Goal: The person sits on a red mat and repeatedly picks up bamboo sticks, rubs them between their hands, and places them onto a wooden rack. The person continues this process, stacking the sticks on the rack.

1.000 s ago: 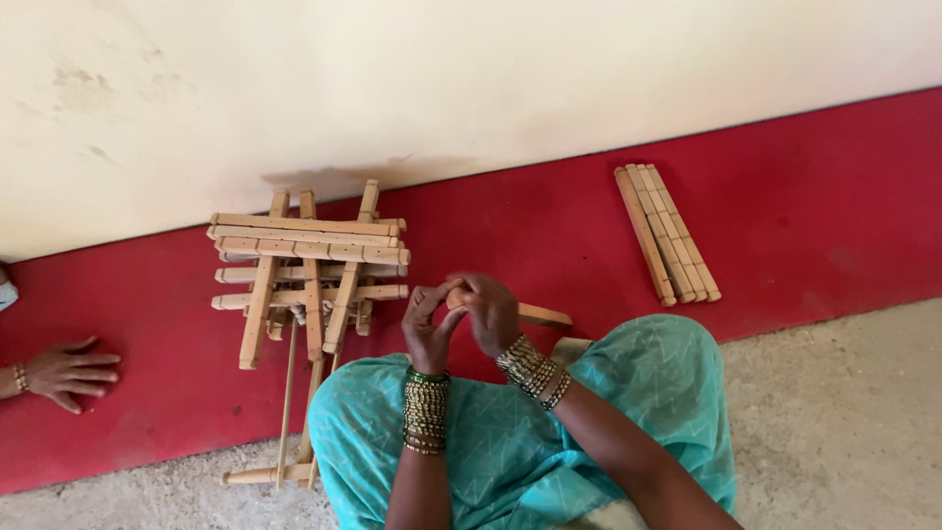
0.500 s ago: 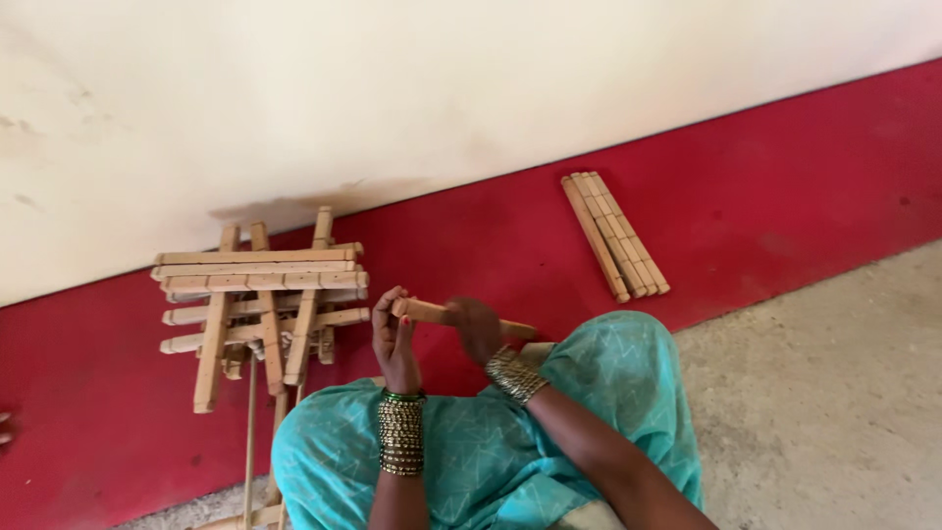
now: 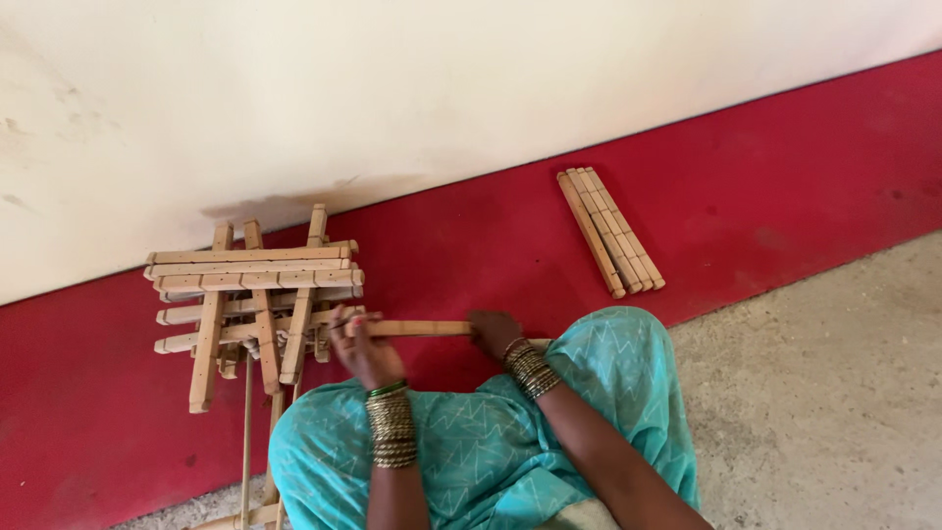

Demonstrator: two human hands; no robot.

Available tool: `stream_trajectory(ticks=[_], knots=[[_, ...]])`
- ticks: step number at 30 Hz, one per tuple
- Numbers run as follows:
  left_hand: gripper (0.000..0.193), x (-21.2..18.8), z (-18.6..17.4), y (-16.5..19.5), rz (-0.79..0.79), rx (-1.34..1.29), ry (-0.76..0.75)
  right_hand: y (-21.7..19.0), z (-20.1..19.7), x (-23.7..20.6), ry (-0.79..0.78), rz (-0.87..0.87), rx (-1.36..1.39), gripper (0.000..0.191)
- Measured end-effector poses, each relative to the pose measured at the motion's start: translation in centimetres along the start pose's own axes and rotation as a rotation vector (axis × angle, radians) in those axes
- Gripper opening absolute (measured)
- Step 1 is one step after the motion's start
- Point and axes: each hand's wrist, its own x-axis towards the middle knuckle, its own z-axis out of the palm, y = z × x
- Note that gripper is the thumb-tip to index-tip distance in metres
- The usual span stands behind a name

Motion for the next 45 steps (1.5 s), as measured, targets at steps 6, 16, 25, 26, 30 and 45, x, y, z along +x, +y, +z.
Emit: stream_trajectory(ticks=[6,16,25,26,30,45], knots=[[0.043,2.2,-1.0,4.1,0.092,-0.206,-0.010,2.4,-2.5,0.0,0.169,-0.031,0.123,0.007],[0.059,-0.3,3.0,2.8,-0.307,0.082,-0.240,-0.3,-6.9,-1.0,-0.107,-0.132,0.533,0.051],[0.062,-2.1,3.4,0.2,-0.334,0.450,-0.214,-2.7,-7.9,-1.8,0.356,-0.388,0.068,0.033],[0.061,-2.2,3.5,0.4,-0.322,0.494,-0.272,-2.0,-8.3,-1.5,0.375,-0.357,0.060,0.033],[0.063,-2.5,4.0,1.2,-0.361,0.514,-0.376,3.1,-9.6,-0.4,0.555,-0.178,-0.048,0.031],[0.055,-2.2,2.8,1.2,-0.428,0.644,-0.348,13.1,-11.9,1.5,0.096,0.997,-0.299,0.041]])
